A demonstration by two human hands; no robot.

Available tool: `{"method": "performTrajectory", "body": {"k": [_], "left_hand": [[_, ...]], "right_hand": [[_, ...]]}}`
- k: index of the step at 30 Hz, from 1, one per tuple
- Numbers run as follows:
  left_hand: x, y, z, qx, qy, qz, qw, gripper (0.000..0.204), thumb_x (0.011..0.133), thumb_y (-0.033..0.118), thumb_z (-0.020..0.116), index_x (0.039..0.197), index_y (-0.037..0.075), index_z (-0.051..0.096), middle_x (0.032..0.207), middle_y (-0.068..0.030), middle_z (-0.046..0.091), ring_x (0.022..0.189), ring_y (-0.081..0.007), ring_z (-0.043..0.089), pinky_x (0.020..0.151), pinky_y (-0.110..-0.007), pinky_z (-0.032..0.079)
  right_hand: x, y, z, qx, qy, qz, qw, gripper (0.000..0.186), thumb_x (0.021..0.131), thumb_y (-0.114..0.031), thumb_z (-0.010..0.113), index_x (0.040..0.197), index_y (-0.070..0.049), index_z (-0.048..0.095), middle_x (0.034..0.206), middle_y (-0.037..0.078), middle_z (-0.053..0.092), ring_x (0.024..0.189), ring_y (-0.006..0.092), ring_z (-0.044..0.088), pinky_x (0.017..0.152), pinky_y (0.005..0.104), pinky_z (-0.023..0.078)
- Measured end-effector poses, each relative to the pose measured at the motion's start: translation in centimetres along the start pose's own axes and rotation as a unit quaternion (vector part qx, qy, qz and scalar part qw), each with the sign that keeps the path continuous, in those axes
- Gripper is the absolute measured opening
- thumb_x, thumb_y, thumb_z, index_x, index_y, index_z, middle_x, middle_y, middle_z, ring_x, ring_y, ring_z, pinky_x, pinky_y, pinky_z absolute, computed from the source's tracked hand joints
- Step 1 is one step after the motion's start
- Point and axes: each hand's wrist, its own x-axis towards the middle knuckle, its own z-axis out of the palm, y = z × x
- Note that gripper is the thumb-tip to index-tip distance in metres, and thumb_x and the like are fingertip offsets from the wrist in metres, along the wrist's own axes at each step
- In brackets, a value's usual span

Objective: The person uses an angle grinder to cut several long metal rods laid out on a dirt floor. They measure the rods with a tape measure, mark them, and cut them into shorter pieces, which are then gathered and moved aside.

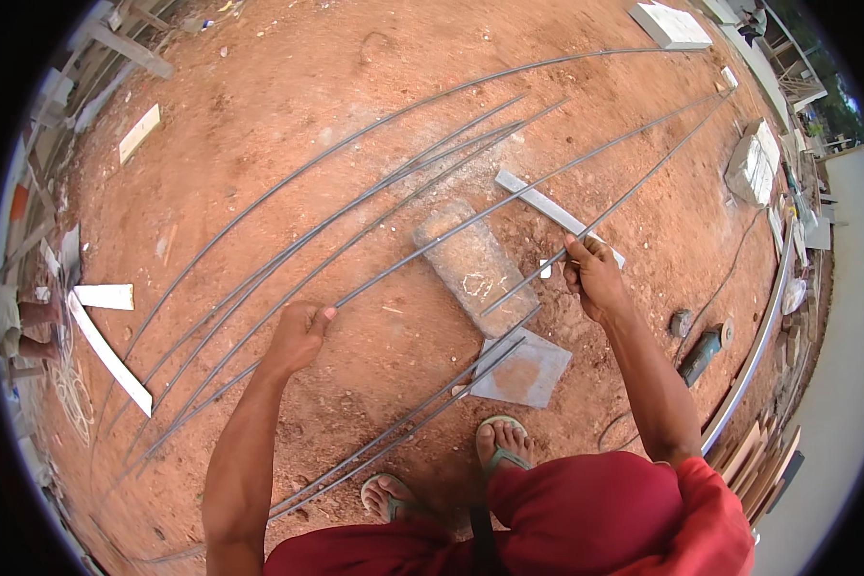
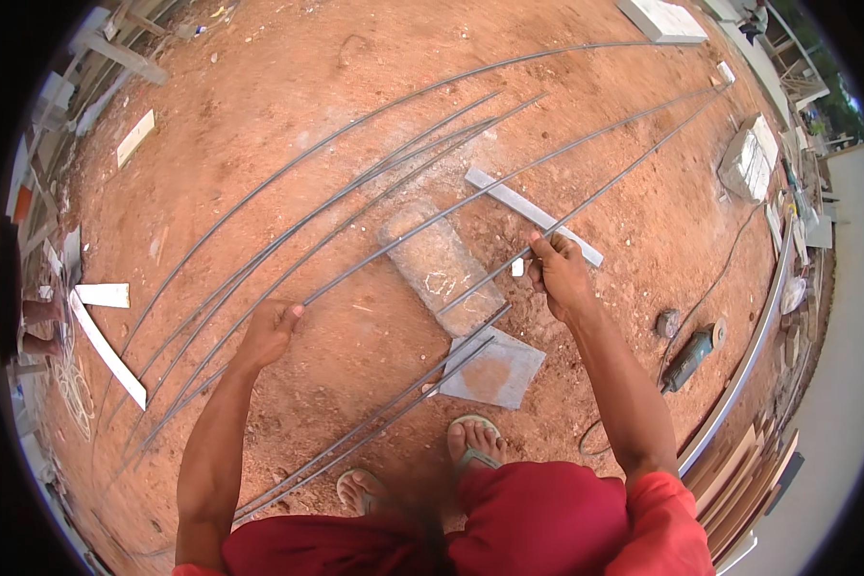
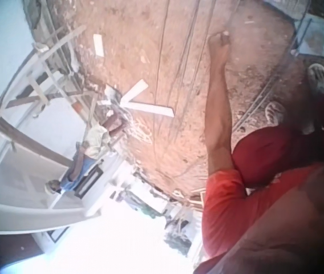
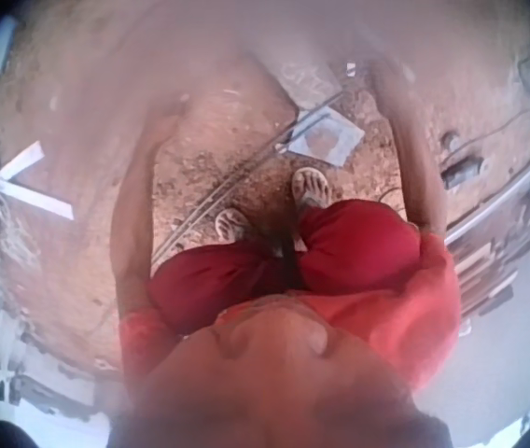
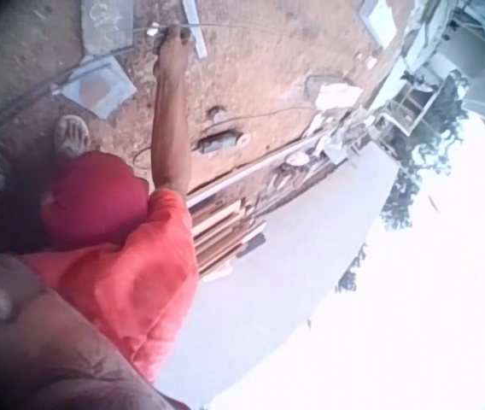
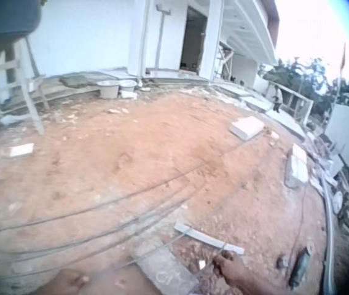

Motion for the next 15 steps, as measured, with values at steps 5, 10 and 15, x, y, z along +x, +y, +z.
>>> {"method": "performTrajectory", "body": {"k": [5,10,15], "left_hand": [[2.0,2.2,1.7,0.012,0.017,0.046,0.999,0.048,0.106,0.031,0.059,0.071,-0.003,0.056,0.059,-0.0143,0.047,0.057,-0.0263,0.048,0.062,-0.045,0.042],[4.4,4.2,3.3,0.031,0.015,0.072,0.997,0.052,0.105,0.037,0.058,0.073,-0.004,0.058,0.063,-0.0198,0.053,0.061,-0.0334,0.052,0.068,-0.048,0.045],[5.7,5.0,4.1,0.037,-0.015,0.058,0.998,0.052,0.106,0.037,0.058,0.073,-0.004,0.060,0.062,-0.0160,0.053,0.060,-0.0279,0.052,0.065,-0.046,0.044]], "right_hand": [[-3.4,2.7,-3.8,-0.101,0.049,0.031,0.993,0.025,0.103,-0.020,0.062,0.089,0.001,0.060,0.068,0.005,0.057,0.047,0.0109,0.047,0.041,0.0293,0.035],[-5.4,4.5,-5.3,-0.261,0.075,0.053,0.961,0.027,0.103,-0.022,0.061,0.095,0.003,0.063,0.073,0.006,0.063,0.051,0.0106,0.049,0.046,0.0297,0.039],[-6.8,7.1,-8.4,-0.310,0.082,-0.017,0.947,0.029,0.103,-0.027,0.064,0.100,0.002,0.065,0.079,0.007,0.068,0.055,0.0111,0.056,0.050,0.0309,0.044]]}}
